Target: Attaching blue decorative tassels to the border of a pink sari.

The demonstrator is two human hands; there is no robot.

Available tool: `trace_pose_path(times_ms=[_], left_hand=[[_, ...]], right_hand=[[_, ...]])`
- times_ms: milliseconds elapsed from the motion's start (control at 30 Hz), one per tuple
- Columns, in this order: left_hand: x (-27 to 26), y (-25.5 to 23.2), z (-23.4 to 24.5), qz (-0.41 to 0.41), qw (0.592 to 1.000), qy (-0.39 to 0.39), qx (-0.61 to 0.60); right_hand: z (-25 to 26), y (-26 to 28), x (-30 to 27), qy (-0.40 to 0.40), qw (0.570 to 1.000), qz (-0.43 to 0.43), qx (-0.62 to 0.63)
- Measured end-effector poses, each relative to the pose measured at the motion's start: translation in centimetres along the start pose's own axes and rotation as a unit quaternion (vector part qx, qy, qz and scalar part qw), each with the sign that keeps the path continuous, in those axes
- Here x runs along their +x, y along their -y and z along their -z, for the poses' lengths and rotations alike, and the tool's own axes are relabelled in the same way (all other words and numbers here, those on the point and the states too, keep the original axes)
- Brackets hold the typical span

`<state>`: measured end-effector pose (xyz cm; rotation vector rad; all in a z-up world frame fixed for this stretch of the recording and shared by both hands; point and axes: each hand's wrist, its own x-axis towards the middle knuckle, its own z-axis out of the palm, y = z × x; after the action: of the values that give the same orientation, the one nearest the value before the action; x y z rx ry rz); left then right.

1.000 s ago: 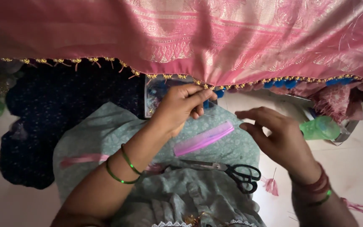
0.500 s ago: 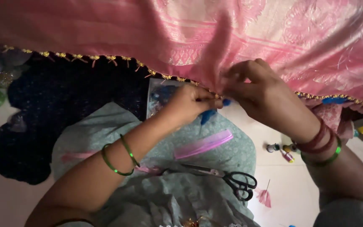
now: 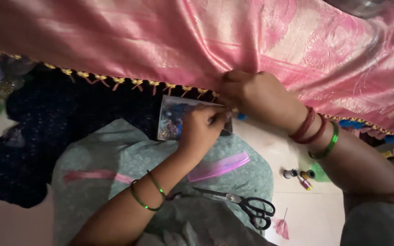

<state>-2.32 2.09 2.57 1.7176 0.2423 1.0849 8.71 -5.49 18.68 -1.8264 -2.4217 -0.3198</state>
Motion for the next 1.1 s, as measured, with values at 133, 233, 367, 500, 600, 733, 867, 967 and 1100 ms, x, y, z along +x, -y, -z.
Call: trace_pose_path(times_ms=[133, 233, 367, 500, 600, 733, 867, 967, 1100], left_hand=[[0.4, -3.3, 1.6, -0.201, 0.965, -0.019, 0.168], [0.8, -3.7, 1.2, -0.234, 0.958, -0.009, 0.163], [-0.3, 0.5, -1.3, -0.128, 0.99, -0.006, 0.065], [-1.6, 3.0, -3.0, 0.097, 0.983, 0.052, -0.147], [-1.9, 3.1, -3.3, 0.171, 0.953, 0.063, -0.24], [-2.0, 2.4, -2.1, 0.182, 0.952, 0.047, -0.241], [-1.1, 1.1, -0.8, 0.087, 0.985, 0.019, -0.147], [-0.7, -0.3, 0.2, -0.05, 0.999, -0.006, -0.007], [-0.3, -1.0, 0.4, -0.115, 0.991, -0.014, 0.061]], right_hand=[[-0.1, 0.0, -0.4, 0.026, 0.995, -0.067, -0.062], [1.1, 1.0, -1.2, -0.025, 0.998, -0.059, -0.014], [0.3, 1.9, -4.4, -0.131, 0.988, -0.071, 0.044], [-2.9, 2.8, -7.3, -0.101, 0.944, -0.253, 0.186], [-4.6, 2.6, -9.2, -0.109, 0.909, -0.317, 0.248], [-4.7, 1.5, -10.8, -0.129, 0.962, -0.205, 0.124], [-2.3, 2.6, -8.7, -0.088, 0.991, -0.087, 0.041], [-0.1, 3.0, -5.9, -0.066, 0.996, -0.059, 0.012], [0.2, 1.7, -2.3, -0.034, 0.999, -0.009, -0.038]])
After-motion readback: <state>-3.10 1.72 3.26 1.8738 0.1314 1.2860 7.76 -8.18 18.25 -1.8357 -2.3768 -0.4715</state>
